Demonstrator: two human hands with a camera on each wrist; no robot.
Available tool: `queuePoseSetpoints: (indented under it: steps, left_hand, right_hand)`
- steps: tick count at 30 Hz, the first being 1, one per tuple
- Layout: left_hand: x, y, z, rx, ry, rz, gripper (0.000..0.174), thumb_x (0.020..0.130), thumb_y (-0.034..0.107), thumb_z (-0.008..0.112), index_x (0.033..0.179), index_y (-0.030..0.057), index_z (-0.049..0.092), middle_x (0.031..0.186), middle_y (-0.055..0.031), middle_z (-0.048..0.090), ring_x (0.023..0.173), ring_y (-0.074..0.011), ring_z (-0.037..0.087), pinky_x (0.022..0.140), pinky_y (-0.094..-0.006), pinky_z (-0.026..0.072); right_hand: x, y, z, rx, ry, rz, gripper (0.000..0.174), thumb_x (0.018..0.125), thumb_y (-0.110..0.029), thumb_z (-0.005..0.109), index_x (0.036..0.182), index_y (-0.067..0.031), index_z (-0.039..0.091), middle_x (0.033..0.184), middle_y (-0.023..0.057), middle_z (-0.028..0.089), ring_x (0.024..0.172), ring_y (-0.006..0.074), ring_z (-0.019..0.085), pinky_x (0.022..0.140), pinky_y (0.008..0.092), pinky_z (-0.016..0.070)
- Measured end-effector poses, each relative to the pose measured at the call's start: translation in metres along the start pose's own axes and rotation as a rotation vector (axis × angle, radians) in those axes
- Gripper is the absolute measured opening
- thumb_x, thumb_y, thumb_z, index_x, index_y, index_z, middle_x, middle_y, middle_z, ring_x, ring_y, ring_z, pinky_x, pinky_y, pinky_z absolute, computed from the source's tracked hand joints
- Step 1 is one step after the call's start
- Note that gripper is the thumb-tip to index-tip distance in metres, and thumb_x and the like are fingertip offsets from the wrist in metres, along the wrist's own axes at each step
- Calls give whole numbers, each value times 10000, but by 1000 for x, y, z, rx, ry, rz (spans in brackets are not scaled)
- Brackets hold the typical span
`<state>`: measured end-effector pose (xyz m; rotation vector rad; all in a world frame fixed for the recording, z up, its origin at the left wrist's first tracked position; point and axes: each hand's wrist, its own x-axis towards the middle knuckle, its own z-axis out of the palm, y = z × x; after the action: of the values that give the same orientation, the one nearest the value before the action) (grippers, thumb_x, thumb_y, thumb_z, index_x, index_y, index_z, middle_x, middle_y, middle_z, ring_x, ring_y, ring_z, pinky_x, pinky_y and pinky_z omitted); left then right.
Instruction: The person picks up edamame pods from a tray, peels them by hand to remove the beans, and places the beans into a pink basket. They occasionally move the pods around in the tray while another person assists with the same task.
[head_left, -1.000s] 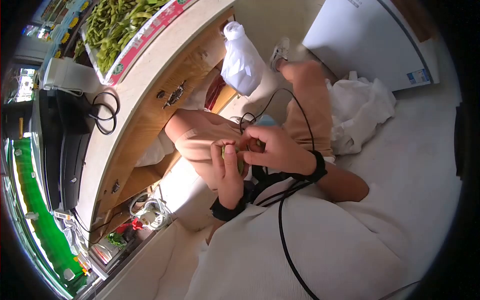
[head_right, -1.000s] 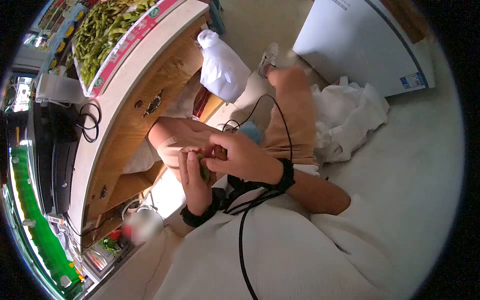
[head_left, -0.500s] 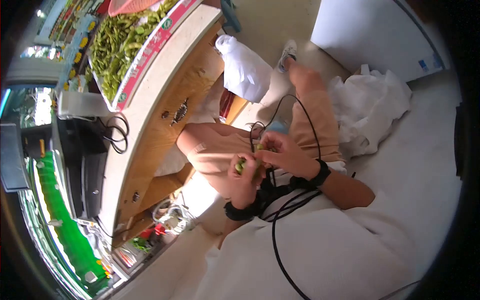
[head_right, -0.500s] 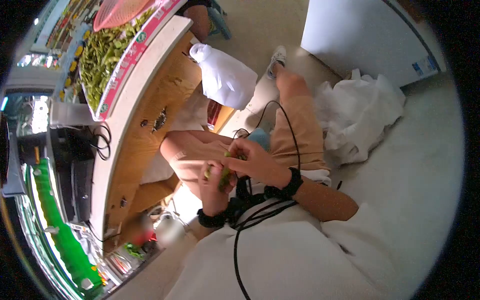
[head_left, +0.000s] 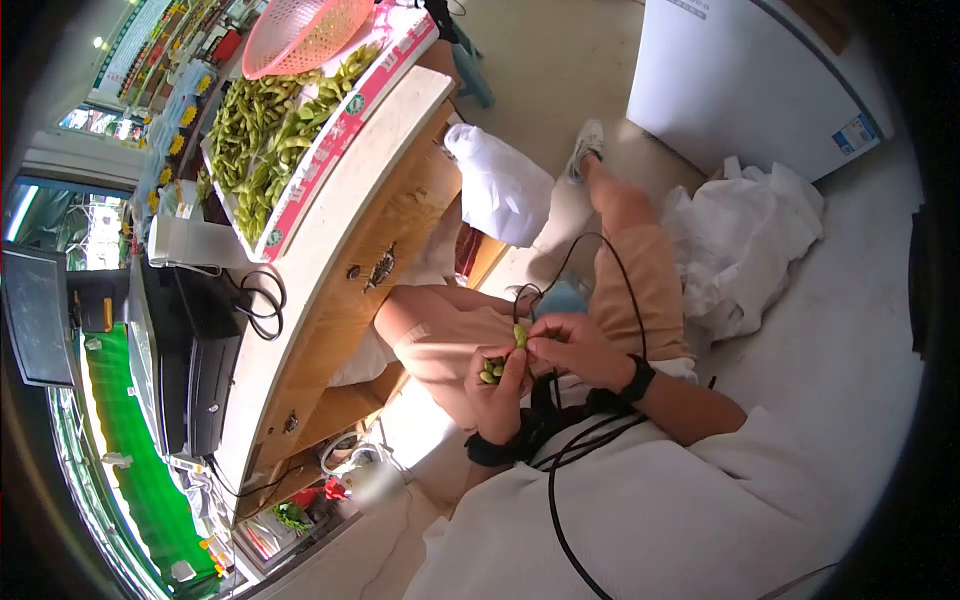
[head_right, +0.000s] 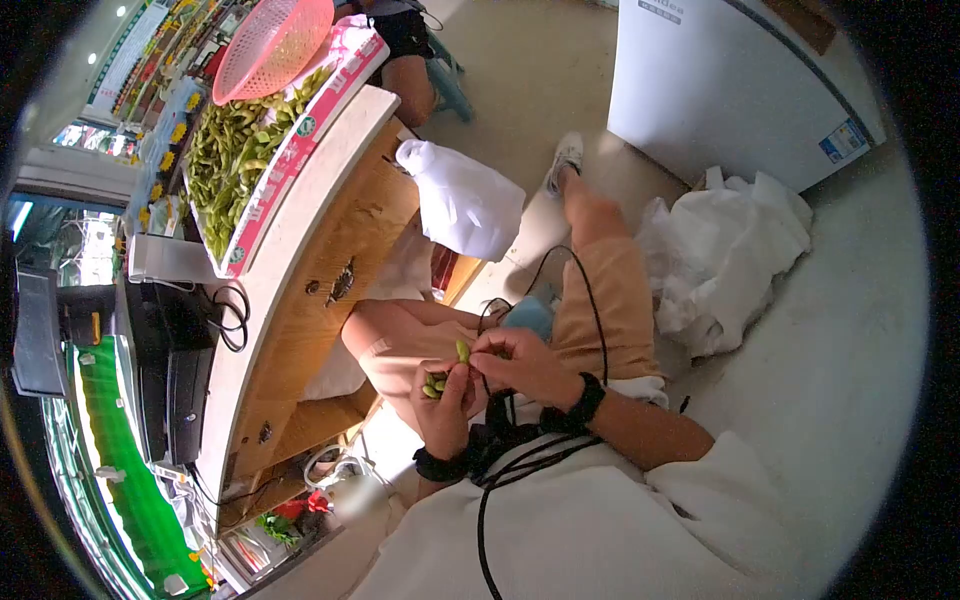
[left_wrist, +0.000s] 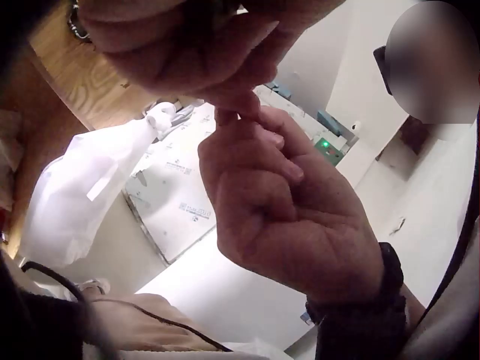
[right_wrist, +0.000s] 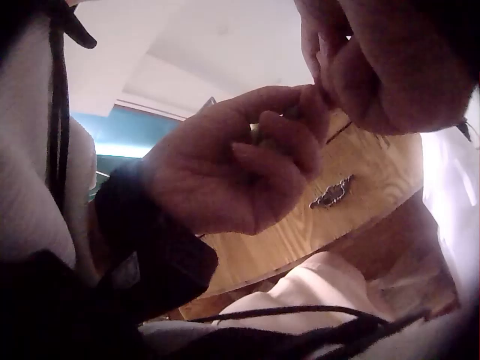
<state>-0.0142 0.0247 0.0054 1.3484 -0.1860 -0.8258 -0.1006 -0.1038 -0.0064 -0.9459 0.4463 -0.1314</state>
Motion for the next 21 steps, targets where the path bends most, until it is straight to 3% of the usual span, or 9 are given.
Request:
queuePoseSetpoints:
  steps: [3, 5, 7, 10, 13, 16, 17, 19, 21]
  left_hand:
    - [-3, 2, 3, -26, 0, 46, 98, 884, 43, 597, 963, 20, 544, 758, -60, 619, 534, -58, 473, 453, -193, 357]
    - [-3, 5, 3, 117, 79, 33, 89, 873, 72, 625, 925, 30, 567, 767, -44, 629, 555, -52, 491, 477, -188, 378]
    - [-6, 20, 11, 271, 59, 197, 90, 868, 100, 642, 907, 35, 595, 741, -7, 624, 585, -41, 515, 515, -183, 414]
    - [-3, 6, -5, 194, -66, 78, 89, 876, 87, 626, 925, 20, 594, 772, -21, 643, 612, -43, 536, 532, -187, 434]
    - [-3, 7, -1, 61, -139, 91, 75, 884, 72, 609, 939, 25, 591, 769, -11, 615, 617, -41, 513, 531, -185, 413]
    - [0, 2, -4, -39, -216, 10, 81, 899, 88, 593, 960, 44, 563, 804, -23, 615, 650, -61, 521, 557, -182, 406]
    - [2, 0, -8, -41, -213, 22, 81, 899, 88, 593, 960, 44, 563, 804, -23, 615, 650, -61, 521, 557, -182, 406]
    - [5, -1, -11, -270, -296, -142, 103, 903, 101, 589, 983, 47, 553, 877, -49, 627, 687, -67, 540, 584, -182, 419]
    - [6, -2, -9, -194, -262, -169, 94, 916, 93, 563, 998, 51, 546, 901, -56, 628, 755, -74, 573, 620, -191, 443]
  right_hand:
    - [-2, 3, -1, -86, 33, -21, 145, 885, -155, 574, 911, -17, 614, 780, -28, 576, 699, 40, 503, 602, 197, 424]
    - [3, 3, -2, -160, 47, -49, 123, 875, -159, 588, 879, -38, 604, 749, -43, 554, 655, 19, 477, 548, 181, 390]
    - [0, 0, -1, -139, 44, -53, 85, 867, -143, 589, 862, -58, 589, 733, -52, 533, 625, 9, 455, 504, 175, 362]
    - [3, 19, -10, -216, 92, -73, 114, 842, -137, 570, 793, -34, 580, 710, -31, 553, 626, 33, 491, 538, 204, 415]
    - [0, 10, -2, -205, 85, -15, 80, 830, -88, 538, 774, -33, 553, 713, -12, 552, 607, 41, 494, 510, 208, 411]
    - [-1, 8, 3, 163, 90, -43, 29, 816, -26, 498, 794, -41, 510, 720, 17, 547, 582, 66, 503, 495, 204, 405]
    - [1, 8, 2, 156, 80, -47, 29, 816, -26, 498, 794, -41, 510, 720, 17, 547, 582, 66, 503, 495, 204, 405]
    - [2, 10, 0, 271, 62, -9, 35, 819, -28, 505, 790, -48, 499, 721, 11, 547, 571, 72, 508, 495, 205, 409]
    - [3, 16, -9, 223, 63, 17, 37, 839, -45, 531, 823, -41, 498, 756, 24, 558, 583, 71, 510, 504, 207, 416]
